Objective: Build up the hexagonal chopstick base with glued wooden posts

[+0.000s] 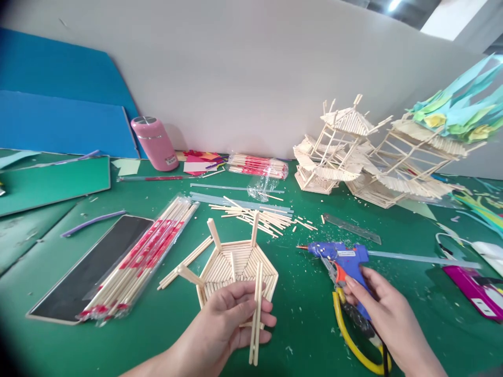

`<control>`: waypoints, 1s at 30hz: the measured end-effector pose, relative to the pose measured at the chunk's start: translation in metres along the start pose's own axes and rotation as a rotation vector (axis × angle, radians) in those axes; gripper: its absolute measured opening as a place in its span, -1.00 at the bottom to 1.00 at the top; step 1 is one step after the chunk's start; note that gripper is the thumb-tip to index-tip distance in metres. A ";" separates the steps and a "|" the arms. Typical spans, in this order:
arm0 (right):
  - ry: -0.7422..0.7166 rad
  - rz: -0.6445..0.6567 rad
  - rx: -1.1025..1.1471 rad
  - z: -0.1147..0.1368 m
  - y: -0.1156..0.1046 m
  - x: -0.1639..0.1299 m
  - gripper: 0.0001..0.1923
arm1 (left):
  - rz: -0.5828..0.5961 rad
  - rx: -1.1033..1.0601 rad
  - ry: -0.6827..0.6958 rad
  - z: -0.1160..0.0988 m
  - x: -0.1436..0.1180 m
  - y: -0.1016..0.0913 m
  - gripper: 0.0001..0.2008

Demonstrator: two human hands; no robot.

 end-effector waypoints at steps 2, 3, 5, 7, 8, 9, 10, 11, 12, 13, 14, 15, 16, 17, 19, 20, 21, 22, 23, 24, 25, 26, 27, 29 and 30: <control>0.078 -0.037 -0.140 -0.019 -0.008 0.008 -0.47 | 0.001 0.008 -0.022 0.005 -0.001 0.001 -0.89; 0.064 -0.073 -0.252 -0.021 -0.011 0.011 -0.47 | 0.003 0.013 -0.030 0.008 -0.001 0.002 -0.91; -0.065 -0.172 -0.481 -0.008 -0.015 0.010 -0.45 | 0.017 0.013 -0.039 0.012 -0.001 0.003 -0.91; -0.252 -0.309 -0.614 0.022 -0.013 0.000 -0.44 | 0.052 -0.006 -0.038 0.015 -0.001 0.007 -0.85; -0.348 -0.379 -0.634 0.040 -0.009 -0.008 -0.44 | 0.072 -0.020 -0.038 0.016 -0.001 0.009 -0.80; -0.398 -0.419 -0.612 0.055 -0.002 -0.016 -0.49 | 0.090 -0.033 -0.039 0.017 -0.002 0.012 -0.75; -0.434 -0.415 -0.558 0.069 0.009 -0.023 -0.56 | 0.106 -0.044 -0.040 0.016 -0.004 0.014 -0.71; -0.481 -0.360 -0.481 0.083 0.025 -0.030 -0.64 | 0.124 -0.052 -0.037 0.015 -0.006 0.017 -0.67; -0.531 -0.216 -0.427 0.096 0.051 -0.035 -0.71 | 0.144 -0.060 -0.030 0.013 -0.010 0.020 -0.65; -0.560 -0.081 -0.401 0.108 0.076 -0.041 -0.78 | 0.167 -0.063 -0.015 0.010 -0.014 0.023 -0.64; -0.594 0.019 -0.383 0.119 0.099 -0.048 -0.84 | 0.198 -0.059 0.006 0.005 -0.018 0.027 -0.64; -0.587 0.119 -0.382 0.127 0.121 -0.053 -0.87 | 0.229 -0.047 0.031 0.001 -0.023 0.031 -0.63; -0.584 0.197 -0.409 0.134 0.140 -0.057 -0.88 | 0.259 -0.023 0.054 -0.003 -0.028 0.034 -0.62; -0.586 0.203 -0.466 0.141 0.151 -0.060 -0.87 | 0.285 0.004 0.072 -0.007 -0.032 0.037 -0.62; -0.616 0.309 -0.591 0.152 0.176 -0.064 -0.93 | 0.315 0.037 0.098 -0.013 -0.039 0.040 -0.60; -0.622 0.325 -0.622 0.157 0.182 -0.064 -0.93 | 0.322 0.036 0.105 -0.015 -0.042 0.041 -0.59; -0.628 0.340 -0.650 0.162 0.187 -0.064 -0.92 | 0.322 0.028 0.111 -0.016 -0.043 0.042 -0.60; -0.630 0.342 -0.665 0.166 0.189 -0.062 -0.91 | 0.316 0.015 0.115 -0.018 -0.044 0.041 -0.61; -0.632 0.345 -0.681 0.168 0.191 -0.061 -0.90 | 0.307 0.000 0.114 -0.019 -0.044 0.041 -0.63; -0.632 0.347 -0.693 0.170 0.192 -0.059 -0.89 | 0.297 -0.014 0.110 -0.019 -0.044 0.040 -0.66; -0.630 0.346 -0.698 0.171 0.192 -0.058 -0.89 | 0.284 -0.019 0.106 -0.020 -0.044 0.039 -0.68; -0.626 0.345 -0.697 0.170 0.193 -0.057 -0.90 | 0.269 -0.020 0.102 -0.020 -0.044 0.038 -0.70; -0.619 0.341 -0.688 0.169 0.192 -0.056 -0.91 | 0.251 -0.023 0.097 -0.021 -0.043 0.037 -0.71; -0.600 0.323 -0.642 0.164 0.192 -0.053 -0.92 | 0.214 -0.041 0.099 -0.023 -0.041 0.034 -0.71; -0.590 0.306 -0.604 0.162 0.191 -0.052 -0.88 | 0.197 -0.060 0.105 -0.024 -0.040 0.032 -0.71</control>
Point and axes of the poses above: each hand's wrist, its own x-axis towards the middle knuckle, its own y-axis out of the palm, z = x × y, the point moved 9 cm from there along x, towards the middle knuckle, and after that the axes turned 3 degrees about x, right-handed, at the moved point
